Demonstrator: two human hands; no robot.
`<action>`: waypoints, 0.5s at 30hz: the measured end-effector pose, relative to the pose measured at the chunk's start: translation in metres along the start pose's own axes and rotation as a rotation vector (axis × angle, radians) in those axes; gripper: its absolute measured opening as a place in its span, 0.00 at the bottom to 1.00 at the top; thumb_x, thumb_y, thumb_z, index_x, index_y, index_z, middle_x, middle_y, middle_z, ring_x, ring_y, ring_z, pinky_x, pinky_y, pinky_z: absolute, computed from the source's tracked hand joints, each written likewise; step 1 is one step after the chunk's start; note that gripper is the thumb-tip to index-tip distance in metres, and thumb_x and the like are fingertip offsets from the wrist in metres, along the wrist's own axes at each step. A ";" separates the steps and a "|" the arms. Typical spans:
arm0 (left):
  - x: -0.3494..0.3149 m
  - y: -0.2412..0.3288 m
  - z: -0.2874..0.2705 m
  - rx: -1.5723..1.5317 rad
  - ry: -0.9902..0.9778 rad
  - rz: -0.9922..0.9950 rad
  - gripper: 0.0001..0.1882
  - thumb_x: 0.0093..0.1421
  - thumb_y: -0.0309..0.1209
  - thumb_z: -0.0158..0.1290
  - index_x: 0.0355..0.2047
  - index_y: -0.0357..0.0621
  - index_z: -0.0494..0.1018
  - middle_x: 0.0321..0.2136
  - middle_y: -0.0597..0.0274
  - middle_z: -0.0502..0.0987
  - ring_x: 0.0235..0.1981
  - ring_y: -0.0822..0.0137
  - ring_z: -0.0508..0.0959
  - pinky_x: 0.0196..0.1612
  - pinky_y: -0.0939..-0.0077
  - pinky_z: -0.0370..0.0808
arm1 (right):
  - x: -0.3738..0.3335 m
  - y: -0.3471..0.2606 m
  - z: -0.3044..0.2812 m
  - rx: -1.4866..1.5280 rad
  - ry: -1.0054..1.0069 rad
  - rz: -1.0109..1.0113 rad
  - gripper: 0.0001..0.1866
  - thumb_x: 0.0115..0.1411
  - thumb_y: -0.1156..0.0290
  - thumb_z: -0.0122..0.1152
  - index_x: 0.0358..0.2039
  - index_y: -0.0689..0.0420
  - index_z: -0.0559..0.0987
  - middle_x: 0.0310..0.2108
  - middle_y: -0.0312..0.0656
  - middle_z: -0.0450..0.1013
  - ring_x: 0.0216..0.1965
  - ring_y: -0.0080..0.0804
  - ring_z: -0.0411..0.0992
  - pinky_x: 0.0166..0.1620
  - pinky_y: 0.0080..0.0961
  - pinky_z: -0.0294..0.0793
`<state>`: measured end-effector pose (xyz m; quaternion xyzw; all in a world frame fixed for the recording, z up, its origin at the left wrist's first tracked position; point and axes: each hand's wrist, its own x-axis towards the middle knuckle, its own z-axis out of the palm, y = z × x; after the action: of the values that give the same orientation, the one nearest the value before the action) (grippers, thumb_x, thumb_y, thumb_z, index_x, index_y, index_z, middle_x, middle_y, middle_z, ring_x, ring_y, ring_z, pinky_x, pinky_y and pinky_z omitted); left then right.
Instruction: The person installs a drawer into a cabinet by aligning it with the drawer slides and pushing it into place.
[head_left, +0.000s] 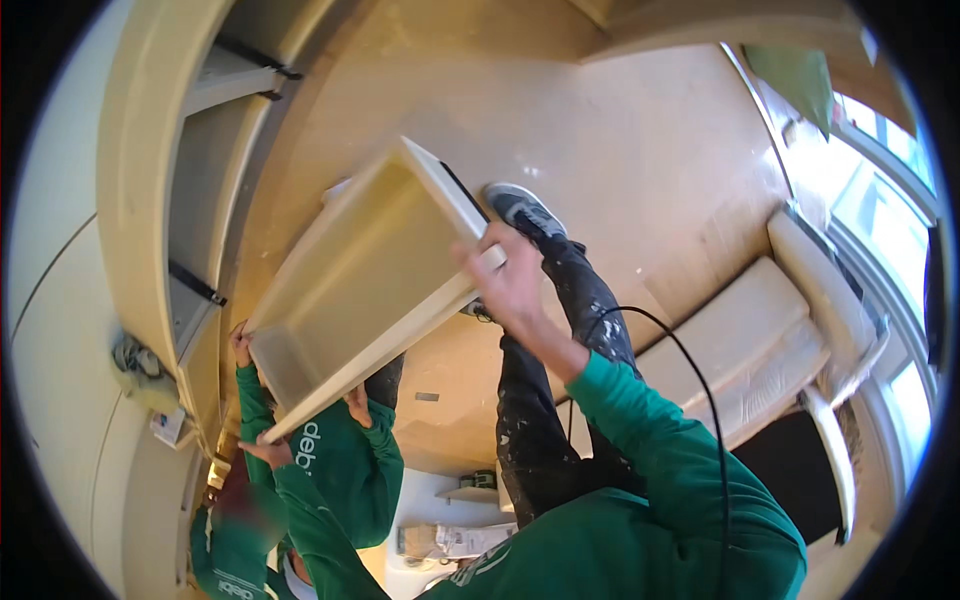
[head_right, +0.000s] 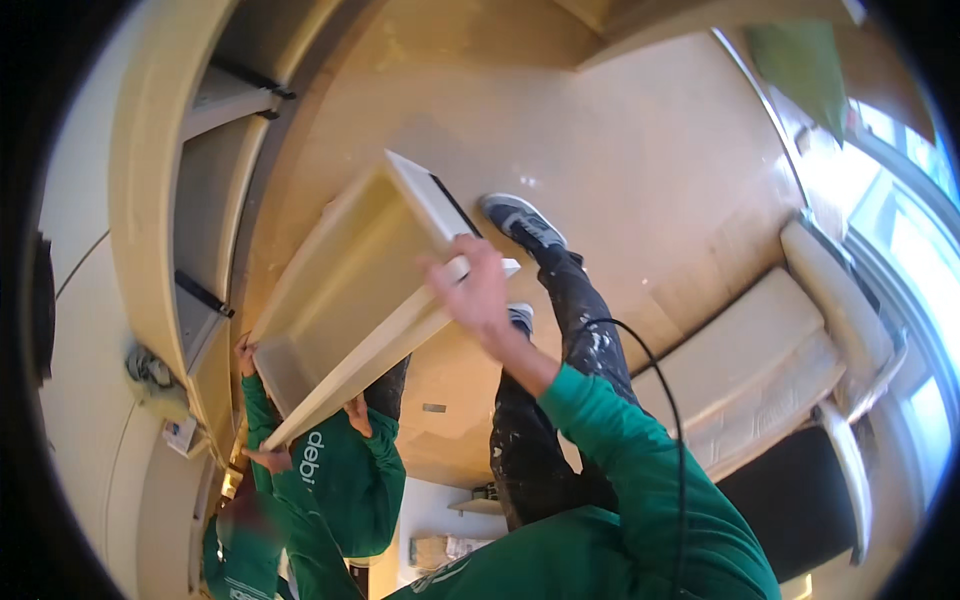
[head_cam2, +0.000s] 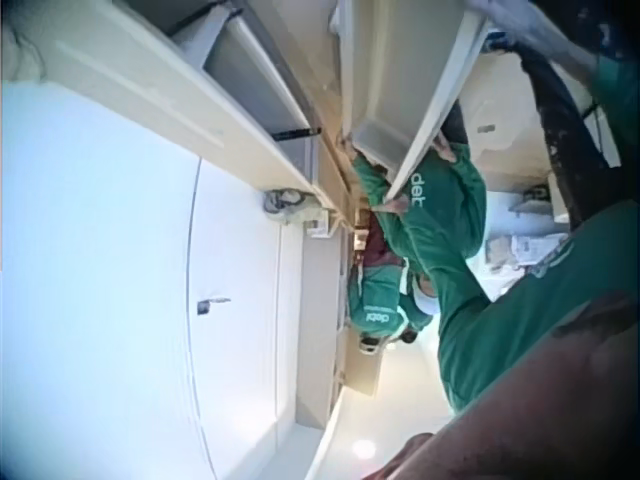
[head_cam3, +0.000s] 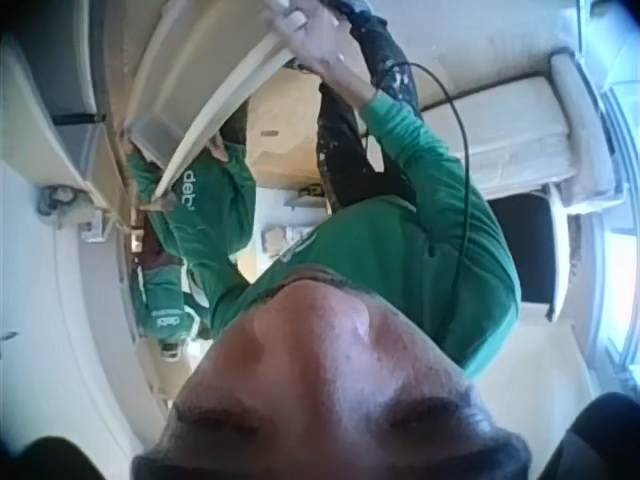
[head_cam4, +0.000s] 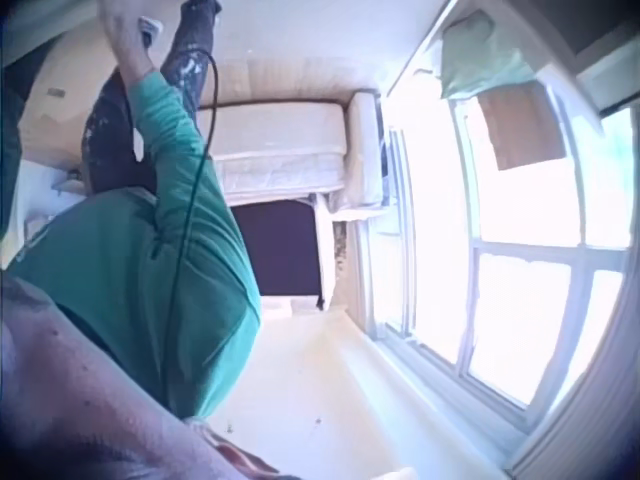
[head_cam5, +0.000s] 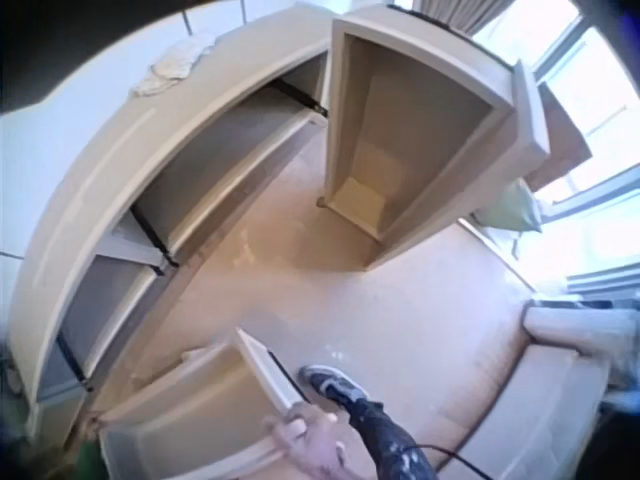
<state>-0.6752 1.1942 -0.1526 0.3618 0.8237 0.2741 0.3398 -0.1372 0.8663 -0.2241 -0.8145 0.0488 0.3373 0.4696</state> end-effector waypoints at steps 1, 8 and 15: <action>-0.004 0.004 0.003 -0.005 0.060 0.062 0.44 0.60 0.76 0.36 0.33 0.41 0.67 0.27 0.59 0.70 0.29 0.59 0.72 0.33 0.62 0.75 | -0.016 -0.036 -0.015 0.029 -0.047 -0.145 0.21 0.46 0.56 0.74 0.25 0.60 0.76 0.29 0.50 0.74 0.35 0.51 0.71 0.41 0.41 0.67; -0.022 0.022 0.015 -0.031 -0.023 -0.058 0.42 0.60 0.75 0.37 0.32 0.41 0.65 0.25 0.60 0.68 0.27 0.59 0.72 0.32 0.62 0.74 | -0.126 -0.192 -0.079 -0.061 -0.339 -0.452 0.20 0.45 0.58 0.72 0.33 0.53 0.74 0.35 0.38 0.67 0.38 0.39 0.66 0.46 0.40 0.62; -0.033 0.046 0.056 -0.069 -0.215 -0.217 0.40 0.61 0.73 0.38 0.31 0.42 0.63 0.23 0.60 0.67 0.25 0.60 0.71 0.31 0.63 0.73 | -0.192 -0.259 -0.103 -0.103 -0.298 -0.657 0.10 0.51 0.66 0.58 0.35 0.51 0.74 0.34 0.33 0.65 0.37 0.28 0.64 0.46 0.32 0.62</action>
<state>-0.5967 1.2068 -0.1433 0.2859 0.8069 0.2239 0.4659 -0.1304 0.8819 0.1137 -0.7511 -0.3016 0.2856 0.5131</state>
